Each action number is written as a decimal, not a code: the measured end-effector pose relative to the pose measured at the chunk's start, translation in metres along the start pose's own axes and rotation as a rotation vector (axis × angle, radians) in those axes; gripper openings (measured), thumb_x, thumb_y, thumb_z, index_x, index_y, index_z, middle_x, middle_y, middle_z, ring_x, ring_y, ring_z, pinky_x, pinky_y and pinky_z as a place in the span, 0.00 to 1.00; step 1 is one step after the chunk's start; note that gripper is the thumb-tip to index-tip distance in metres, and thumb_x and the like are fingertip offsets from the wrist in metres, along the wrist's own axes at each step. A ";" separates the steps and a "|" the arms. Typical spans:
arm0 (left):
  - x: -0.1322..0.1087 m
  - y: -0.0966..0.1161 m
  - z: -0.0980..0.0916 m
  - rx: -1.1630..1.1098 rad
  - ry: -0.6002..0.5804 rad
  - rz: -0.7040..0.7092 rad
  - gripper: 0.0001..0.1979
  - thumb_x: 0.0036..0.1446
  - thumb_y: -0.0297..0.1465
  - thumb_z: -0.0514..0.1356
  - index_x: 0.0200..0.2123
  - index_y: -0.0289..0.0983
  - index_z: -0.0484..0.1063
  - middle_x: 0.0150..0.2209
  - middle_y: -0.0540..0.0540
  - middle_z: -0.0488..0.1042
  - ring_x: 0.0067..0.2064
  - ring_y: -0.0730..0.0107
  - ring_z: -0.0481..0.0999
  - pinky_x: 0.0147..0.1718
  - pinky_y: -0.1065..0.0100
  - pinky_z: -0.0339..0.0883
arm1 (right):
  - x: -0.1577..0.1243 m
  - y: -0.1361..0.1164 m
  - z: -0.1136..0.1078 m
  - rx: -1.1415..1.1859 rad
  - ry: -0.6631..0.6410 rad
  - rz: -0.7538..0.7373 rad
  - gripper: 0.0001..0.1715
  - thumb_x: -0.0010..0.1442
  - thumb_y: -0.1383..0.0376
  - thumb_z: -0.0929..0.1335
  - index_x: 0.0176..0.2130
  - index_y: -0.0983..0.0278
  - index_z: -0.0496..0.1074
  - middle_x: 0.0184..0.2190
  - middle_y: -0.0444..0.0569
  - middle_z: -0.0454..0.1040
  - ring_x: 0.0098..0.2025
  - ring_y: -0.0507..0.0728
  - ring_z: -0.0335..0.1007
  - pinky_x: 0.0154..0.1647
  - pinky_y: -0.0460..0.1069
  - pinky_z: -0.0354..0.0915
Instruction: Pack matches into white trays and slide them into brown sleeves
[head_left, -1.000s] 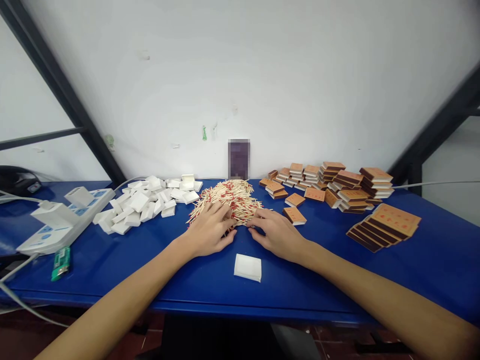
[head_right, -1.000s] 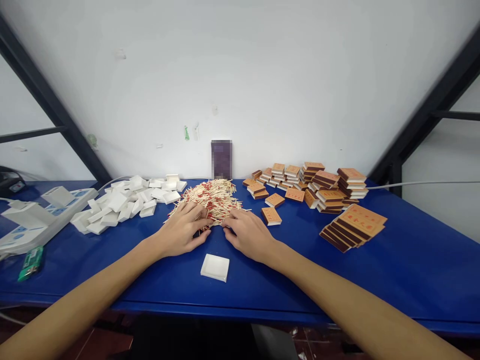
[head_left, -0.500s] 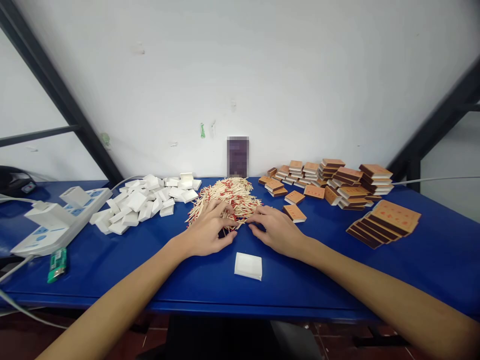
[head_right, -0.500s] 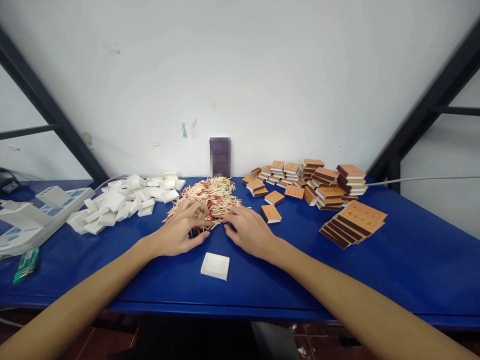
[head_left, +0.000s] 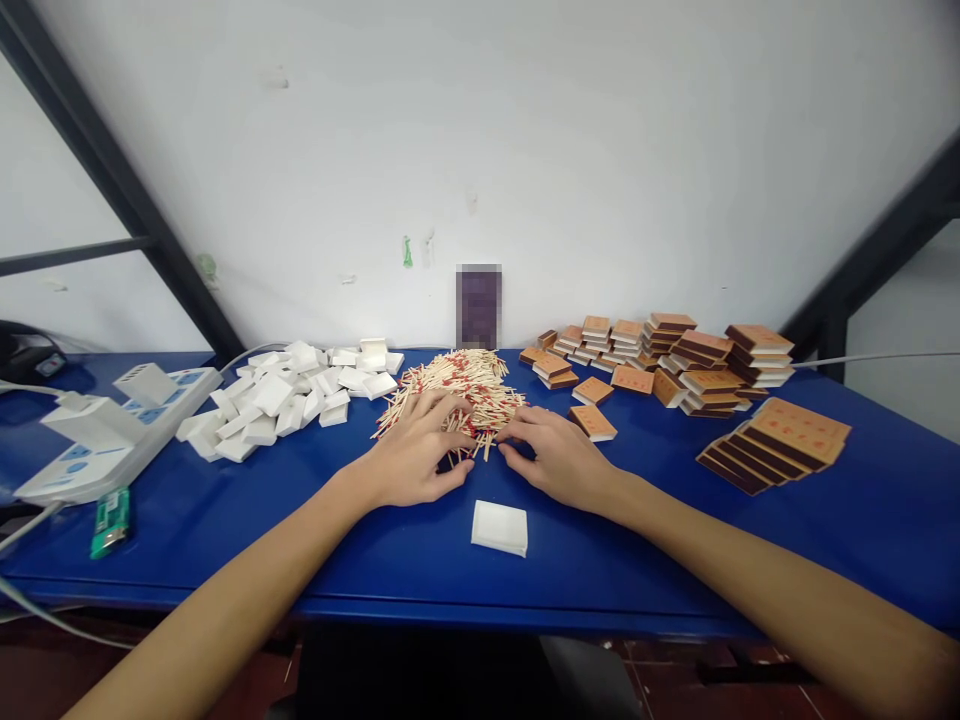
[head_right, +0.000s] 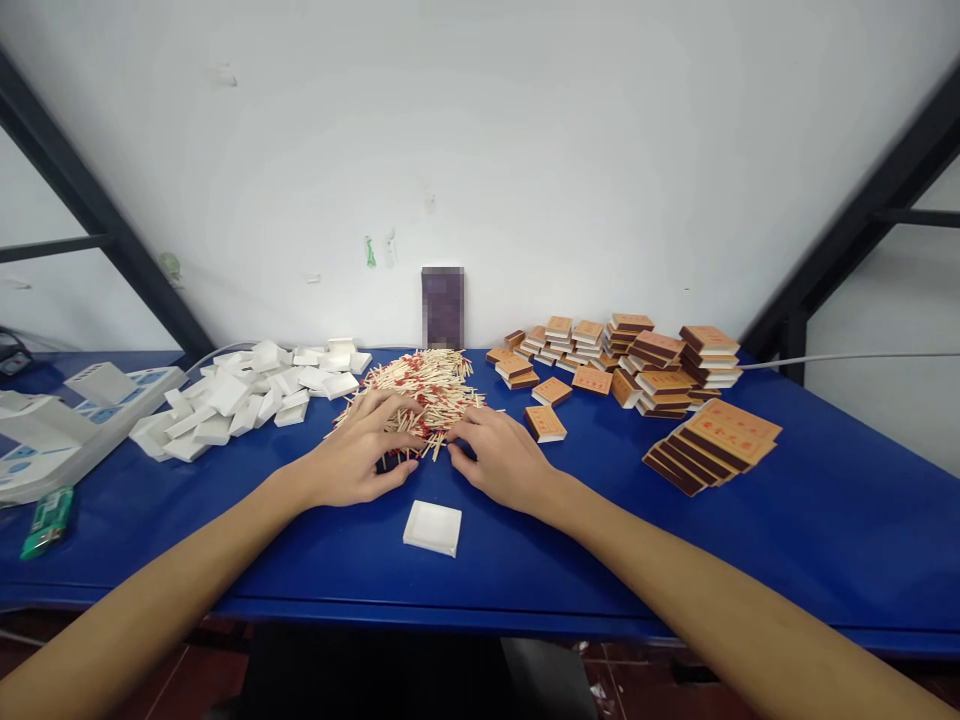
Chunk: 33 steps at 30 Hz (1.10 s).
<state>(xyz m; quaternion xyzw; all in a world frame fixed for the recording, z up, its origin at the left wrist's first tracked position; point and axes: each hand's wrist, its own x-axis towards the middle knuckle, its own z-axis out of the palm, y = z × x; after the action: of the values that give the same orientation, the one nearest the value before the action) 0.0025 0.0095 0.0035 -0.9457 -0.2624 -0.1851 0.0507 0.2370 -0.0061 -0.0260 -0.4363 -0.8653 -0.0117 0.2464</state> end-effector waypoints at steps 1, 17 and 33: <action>0.000 0.000 0.000 0.019 -0.009 0.008 0.13 0.61 0.37 0.59 0.44 0.41 0.79 0.55 0.41 0.65 0.58 0.48 0.60 0.56 0.44 0.57 | 0.000 0.000 0.000 -0.001 0.000 0.000 0.08 0.64 0.67 0.65 0.38 0.64 0.75 0.36 0.50 0.74 0.40 0.57 0.70 0.42 0.51 0.63; 0.000 0.008 -0.003 -0.120 -0.126 -0.012 0.17 0.60 0.37 0.60 0.51 0.42 0.76 0.63 0.41 0.58 0.64 0.44 0.52 0.61 0.39 0.52 | 0.000 0.001 0.000 0.169 -0.016 -0.128 0.14 0.63 0.71 0.64 0.45 0.66 0.77 0.38 0.53 0.73 0.42 0.58 0.69 0.45 0.55 0.67; 0.001 0.008 -0.004 -0.147 -0.116 0.016 0.11 0.60 0.35 0.61 0.45 0.47 0.79 0.61 0.45 0.59 0.63 0.48 0.54 0.60 0.43 0.53 | 0.001 0.008 -0.009 0.315 -0.102 -0.181 0.14 0.59 0.76 0.66 0.40 0.65 0.78 0.37 0.51 0.75 0.39 0.56 0.71 0.42 0.52 0.68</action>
<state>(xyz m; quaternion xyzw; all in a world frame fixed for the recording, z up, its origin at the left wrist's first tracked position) 0.0059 0.0026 0.0080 -0.9581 -0.2428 -0.1483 -0.0328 0.2469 -0.0025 -0.0192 -0.3127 -0.9035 0.1239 0.2655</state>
